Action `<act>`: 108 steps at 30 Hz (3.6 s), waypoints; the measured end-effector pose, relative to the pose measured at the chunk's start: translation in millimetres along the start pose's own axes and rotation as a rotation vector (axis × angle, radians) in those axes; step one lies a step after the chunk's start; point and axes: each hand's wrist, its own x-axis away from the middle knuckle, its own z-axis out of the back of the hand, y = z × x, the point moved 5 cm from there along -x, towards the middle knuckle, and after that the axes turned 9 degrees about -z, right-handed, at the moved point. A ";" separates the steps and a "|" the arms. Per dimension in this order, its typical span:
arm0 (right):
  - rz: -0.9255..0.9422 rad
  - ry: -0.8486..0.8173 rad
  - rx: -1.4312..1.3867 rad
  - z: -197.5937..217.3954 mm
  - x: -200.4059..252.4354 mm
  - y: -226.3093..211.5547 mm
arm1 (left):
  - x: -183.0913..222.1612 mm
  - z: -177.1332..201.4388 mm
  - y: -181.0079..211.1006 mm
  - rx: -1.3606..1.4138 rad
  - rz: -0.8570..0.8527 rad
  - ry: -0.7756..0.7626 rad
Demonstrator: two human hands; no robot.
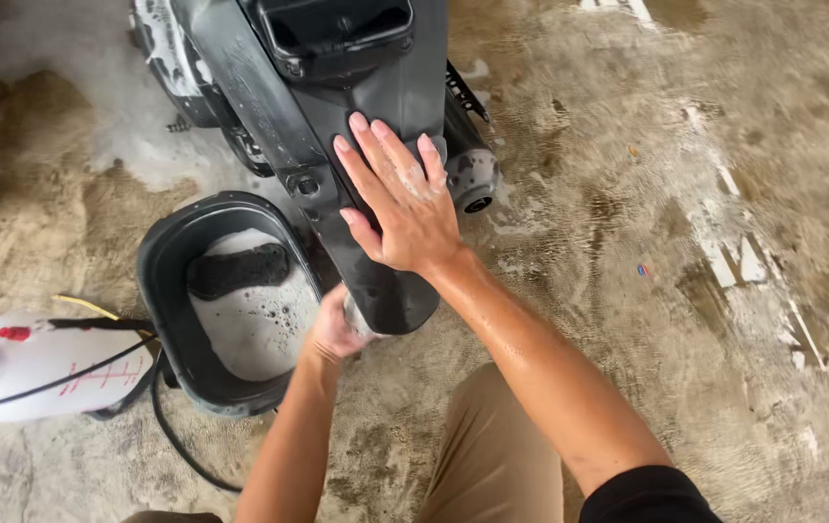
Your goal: The person washes a red and black motorcycle using a pressure sprayer and a soapy sponge. They spray water on the rear wheel and body, then scrub the rear suspension, tire, and side panels with a sponge soaked in soapy water from a bucket. The person repeatedly dips the sponge and scrubs different areas of the motorcycle's rear section.
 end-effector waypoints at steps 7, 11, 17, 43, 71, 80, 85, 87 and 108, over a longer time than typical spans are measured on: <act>0.041 0.026 -0.009 -6.5 -6.5 4.1 | -9.8 -31.0 29.2 0.081 -0.237 0.016; 0.034 0.035 -0.011 -6.5 1.1 0.7 | -34.5 -95.2 118.1 0.048 -0.425 -0.158; 0.019 0.057 -0.033 -7.0 -0.5 1.0 | -37.1 -99.7 90.7 0.115 -0.240 -0.337; 0.038 0.093 -0.037 -12.4 1.2 6.5 | -50.1 -58.6 41.4 -0.176 -0.148 -0.308; 0.043 0.101 -0.028 -6.5 0.2 5.0 | 4.7 -61.9 -0.9 -0.137 0.262 -0.211; 0.032 0.094 -0.044 -5.1 0.8 2.3 | -19.8 -127.3 151.2 -0.046 -0.414 -0.289; 0.040 0.109 -0.030 -4.6 0.6 3.8 | -7.1 -139.7 140.3 -0.160 -0.602 -0.075; 0.046 0.132 -0.033 -5.7 -0.2 4.5 | 1.8 -126.7 112.6 -0.239 -0.661 -0.025; 0.036 0.126 -0.057 -4.6 0.3 2.8 | 23.0 -167.6 172.4 -0.310 -0.815 -0.238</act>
